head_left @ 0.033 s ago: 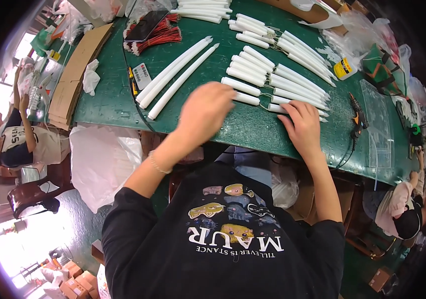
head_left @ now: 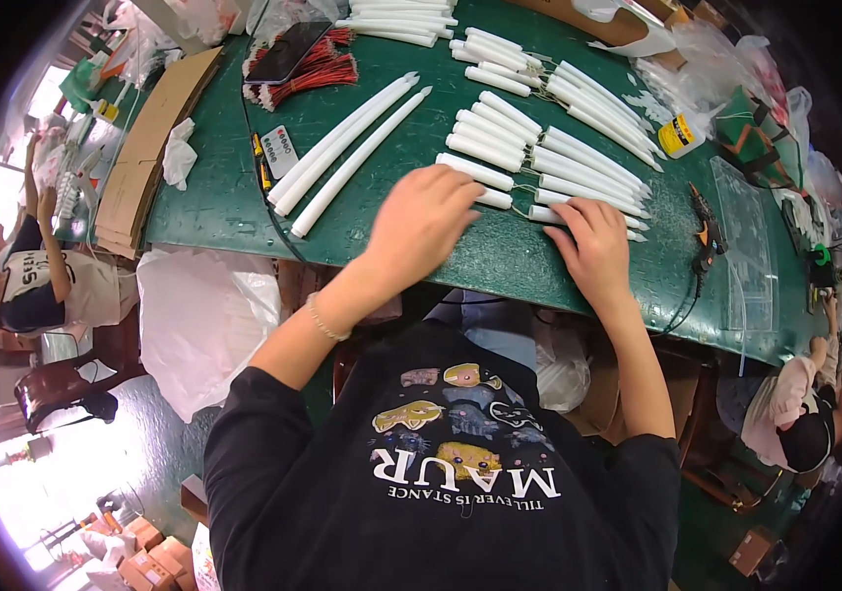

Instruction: Applying glue and joining white tapered plastic components at a factory workbench.

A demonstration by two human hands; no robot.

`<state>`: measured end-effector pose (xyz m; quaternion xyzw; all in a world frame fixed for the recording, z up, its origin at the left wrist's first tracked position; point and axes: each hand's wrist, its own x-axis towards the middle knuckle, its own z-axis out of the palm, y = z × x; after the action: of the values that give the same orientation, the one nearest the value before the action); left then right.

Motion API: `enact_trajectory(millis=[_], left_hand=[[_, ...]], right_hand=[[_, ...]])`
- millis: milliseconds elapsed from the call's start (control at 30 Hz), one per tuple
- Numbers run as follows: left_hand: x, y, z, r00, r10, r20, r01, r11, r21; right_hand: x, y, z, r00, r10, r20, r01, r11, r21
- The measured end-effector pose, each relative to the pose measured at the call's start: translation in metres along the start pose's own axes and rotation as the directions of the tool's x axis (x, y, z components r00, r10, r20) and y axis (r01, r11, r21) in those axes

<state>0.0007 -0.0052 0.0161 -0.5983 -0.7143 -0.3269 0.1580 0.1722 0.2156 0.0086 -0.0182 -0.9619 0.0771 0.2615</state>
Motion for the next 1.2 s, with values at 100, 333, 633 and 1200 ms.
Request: enact_trajectory(millis=[100,333,633,1200], left_hand=[[0.013,0.002,0.022,0.997,-0.045,0.056,0.044,0.999,0.017],[0.014,0.006,0.021,0.983,-0.045,0.18,0.059,0.996,-0.071],[0.017,0.02,0.006,0.906,-0.174,0.386,0.313,0.888,-0.336],[0.024,0.009,-0.006,0.631,0.096,0.77,0.678,0.414,-0.607]], right_hand=[[0.001,-0.001,0.007,1.0,0.025,-0.011,-0.025,0.999,0.021],[0.0,-0.001,0.003,0.999,0.033,-0.028,-0.03,0.994,0.103],[-0.005,-0.008,-0.005,0.999,-0.002,-0.046,0.01,0.987,0.162],[-0.008,-0.018,-0.026,0.999,-0.048,-0.02,0.052,0.958,0.282]])
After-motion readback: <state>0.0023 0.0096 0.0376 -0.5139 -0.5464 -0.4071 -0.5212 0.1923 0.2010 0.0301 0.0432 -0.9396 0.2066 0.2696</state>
